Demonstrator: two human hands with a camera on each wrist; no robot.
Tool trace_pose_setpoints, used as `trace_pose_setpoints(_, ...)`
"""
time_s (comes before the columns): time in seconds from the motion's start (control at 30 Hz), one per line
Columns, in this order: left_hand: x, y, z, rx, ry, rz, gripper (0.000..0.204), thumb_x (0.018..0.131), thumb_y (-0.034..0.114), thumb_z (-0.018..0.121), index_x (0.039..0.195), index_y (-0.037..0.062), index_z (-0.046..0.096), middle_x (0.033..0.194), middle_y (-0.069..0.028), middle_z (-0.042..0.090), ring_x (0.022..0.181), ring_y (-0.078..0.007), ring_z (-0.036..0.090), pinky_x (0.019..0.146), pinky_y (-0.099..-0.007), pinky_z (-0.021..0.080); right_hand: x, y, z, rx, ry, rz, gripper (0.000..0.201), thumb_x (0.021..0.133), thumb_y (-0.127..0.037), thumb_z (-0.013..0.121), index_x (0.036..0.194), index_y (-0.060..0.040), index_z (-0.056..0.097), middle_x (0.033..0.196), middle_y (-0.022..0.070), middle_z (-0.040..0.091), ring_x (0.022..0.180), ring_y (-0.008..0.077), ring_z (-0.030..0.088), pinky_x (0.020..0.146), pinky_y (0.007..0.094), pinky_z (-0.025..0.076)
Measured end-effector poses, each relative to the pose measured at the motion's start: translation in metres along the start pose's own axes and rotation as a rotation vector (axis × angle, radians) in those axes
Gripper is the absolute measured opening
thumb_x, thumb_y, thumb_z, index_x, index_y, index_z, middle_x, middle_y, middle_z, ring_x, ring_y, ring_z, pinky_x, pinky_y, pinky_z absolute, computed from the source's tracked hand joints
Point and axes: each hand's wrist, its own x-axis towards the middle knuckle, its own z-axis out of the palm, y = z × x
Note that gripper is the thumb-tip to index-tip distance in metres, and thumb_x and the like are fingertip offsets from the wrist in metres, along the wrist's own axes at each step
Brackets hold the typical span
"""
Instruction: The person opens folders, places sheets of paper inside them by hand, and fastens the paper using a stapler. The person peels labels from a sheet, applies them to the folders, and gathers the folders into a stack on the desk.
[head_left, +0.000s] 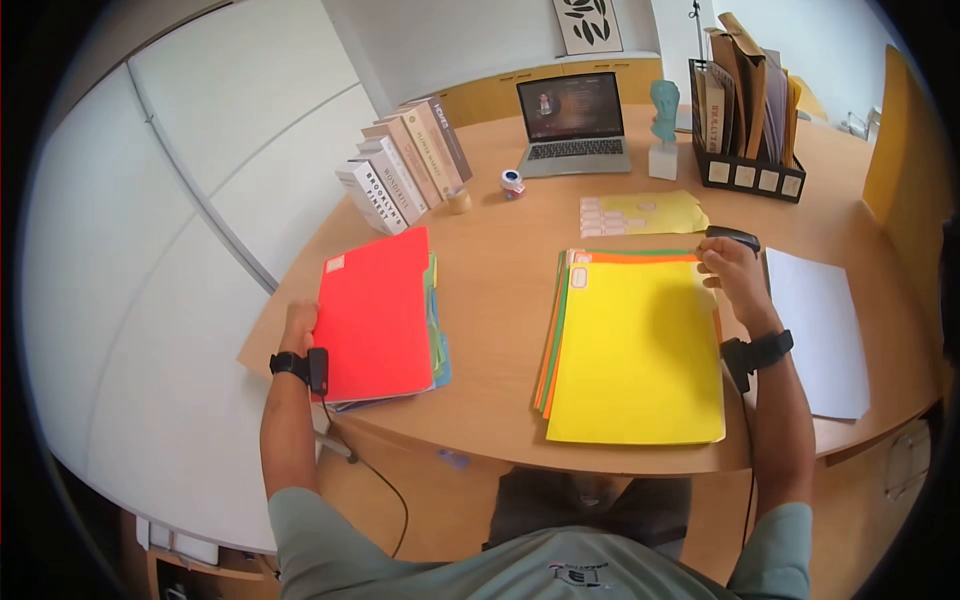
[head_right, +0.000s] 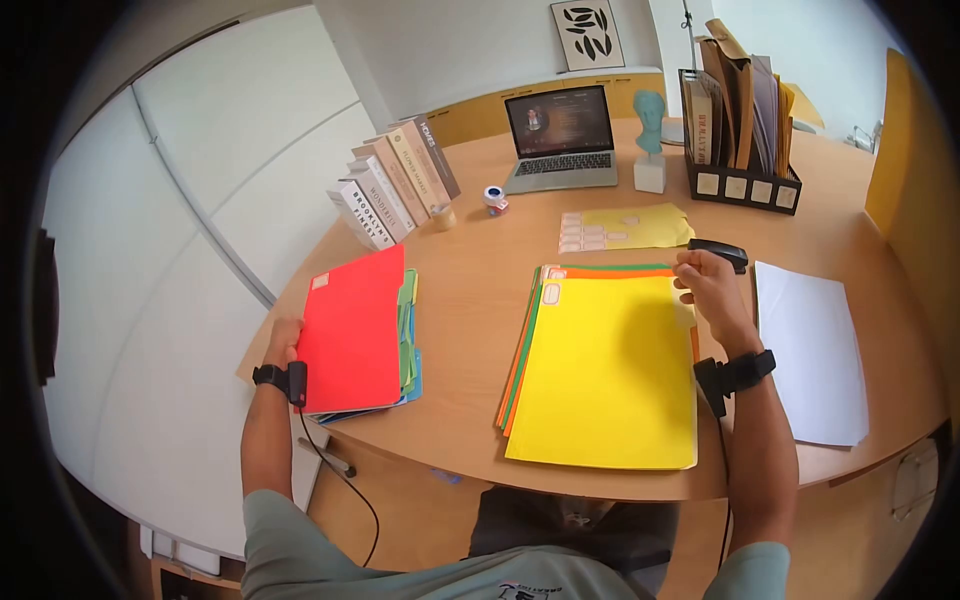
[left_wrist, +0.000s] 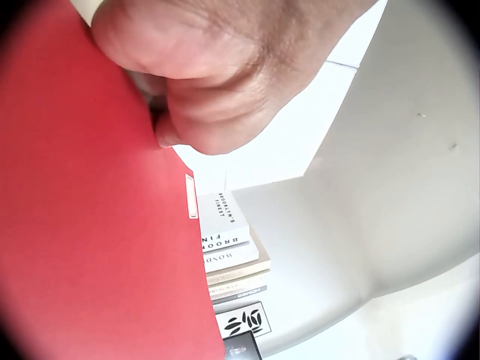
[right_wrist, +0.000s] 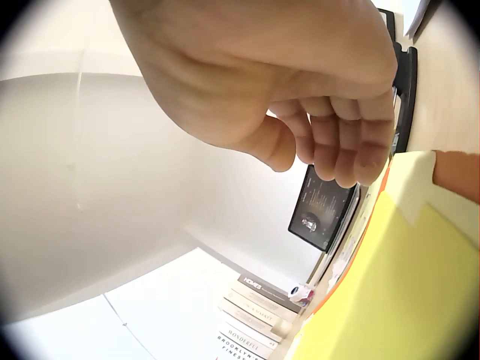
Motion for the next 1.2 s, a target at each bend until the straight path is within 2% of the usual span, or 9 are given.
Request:
trace_pose_setpoints(0.13, -0.019, -0.01, -0.004, 0.159, -0.031, 0.123, 0.017, 0.087, 0.005, 0.055, 0.081, -0.0062, 0.066, 0.075, -0.0138, 0.067, 0.068, -0.0264, 0.066, 0.055, -0.0458, 0.052, 0.0, 0.004, -0.007, 0.01, -0.033, -0.004, 0.026, 0.095, -0.018, 0.06, 0.113, -0.0002, 0.065, 0.097, 0.0047, 0.066, 0.087, 0.0134, 0.063, 0.072, 0.0278, 0.052)
trace_pose_setpoints(0.27, 0.021, -0.043, -0.019, 0.39, -0.012, -0.125, 0.013, 0.081, 0.004, 0.058, 0.084, -0.0061, 0.066, 0.065, -0.0186, 0.064, 0.058, -0.0295, 0.063, 0.053, -0.0457, 0.048, 0.003, 0.017, -0.013, -0.018, -0.035, 0.019, 0.025, 0.095, -0.018, 0.062, 0.113, -0.0009, 0.067, 0.095, 0.004, 0.065, 0.085, 0.0126, 0.063, 0.069, 0.0268, 0.052)
trace_pose_setpoints(0.37, 0.029, -0.048, 0.004, 0.992, 0.236, 0.395, 0.013, 0.085, 0.008, 0.059, 0.081, -0.002, 0.067, 0.067, -0.0148, 0.066, 0.061, -0.0251, 0.064, 0.055, -0.0396, 0.048, -0.003, 0.007, -0.015, -0.025, -0.019, 0.048, 0.026, 0.095, -0.017, 0.061, 0.114, -0.0007, 0.066, 0.095, 0.0038, 0.065, 0.085, 0.0124, 0.063, 0.068, 0.0282, 0.054)
trace_pose_setpoints(0.43, 0.009, -0.002, 0.058, 0.617, 0.247, 0.583, 0.024, 0.093, 0.014, 0.056, 0.079, -0.0006, 0.069, 0.072, -0.0131, 0.065, 0.067, -0.021, 0.064, 0.063, -0.0359, 0.053, -0.01, -0.007, -0.013, 0.028, -0.016, 0.131, 0.026, 0.095, -0.017, 0.062, 0.116, -0.0011, 0.065, 0.096, 0.004, 0.064, 0.086, 0.0131, 0.062, 0.069, 0.0292, 0.056)
trace_pose_setpoints(0.57, -0.08, 0.114, 0.209, -0.127, -0.288, 0.5, 0.018, 0.097, 0.021, 0.061, 0.098, 0.004, 0.067, 0.085, -0.0011, 0.067, 0.068, -0.0123, 0.062, 0.059, -0.026, 0.049, -0.017, -0.016, -0.014, 0.053, -0.086, 0.228, 0.032, 0.097, -0.017, 0.06, 0.123, 0.0008, 0.059, 0.104, 0.006, 0.06, 0.093, 0.0158, 0.061, 0.072, 0.0329, 0.06)
trace_pose_setpoints(0.7, -0.155, 0.174, 0.311, -0.002, -0.794, 0.399, 0.023, 0.097, 0.022, 0.062, 0.105, 0.0009, 0.067, 0.085, -0.0005, 0.064, 0.079, -0.013, 0.061, 0.069, -0.03, 0.051, -0.025, -0.018, -0.018, 0.047, -0.104, 0.237, 0.041, 0.098, -0.025, 0.061, 0.129, 0.0004, 0.056, 0.114, 0.0122, 0.06, 0.105, 0.0244, 0.06, 0.08, 0.0422, 0.06)
trace_pose_setpoints(0.77, -0.165, 0.171, 0.351, 0.047, -0.892, 0.607, 0.033, 0.092, 0.023, 0.068, 0.113, -0.0017, 0.065, 0.09, -0.0017, 0.063, 0.081, -0.0135, 0.06, 0.071, -0.03, 0.051, -0.028, -0.021, -0.021, 0.001, -0.127, 0.208, 0.043, 0.099, -0.026, 0.06, 0.132, 0.0008, 0.054, 0.117, 0.0121, 0.058, 0.106, 0.0237, 0.06, 0.08, 0.042, 0.06)
trace_pose_setpoints(0.97, -0.184, 0.157, 0.385, 0.267, -0.784, 0.875, 0.064, 0.077, 0.03, 0.08, 0.127, -0.0048, 0.061, 0.109, -0.0141, 0.065, 0.093, -0.0232, 0.061, 0.088, -0.0333, 0.049, -0.028, -0.023, -0.021, -0.049, -0.176, 0.187, 0.054, 0.097, -0.024, 0.061, 0.137, 0.0088, 0.048, 0.114, 0.0149, 0.058, 0.103, 0.0236, 0.059, 0.078, 0.0414, 0.063)
trace_pose_setpoints(1.2, -0.184, 0.159, 0.388, 0.201, -0.82, 0.79, 0.062, 0.077, 0.027, 0.08, 0.124, -0.0081, 0.06, 0.109, -0.0183, 0.067, 0.092, -0.0252, 0.064, 0.083, -0.0358, 0.052, -0.019, -0.013, -0.015, 0.181, -0.174, 0.272, 0.059, 0.096, -0.019, 0.067, 0.141, 0.0104, 0.042, 0.114, 0.0178, 0.058, 0.098, 0.0213, 0.061, 0.074, 0.0353, 0.061)
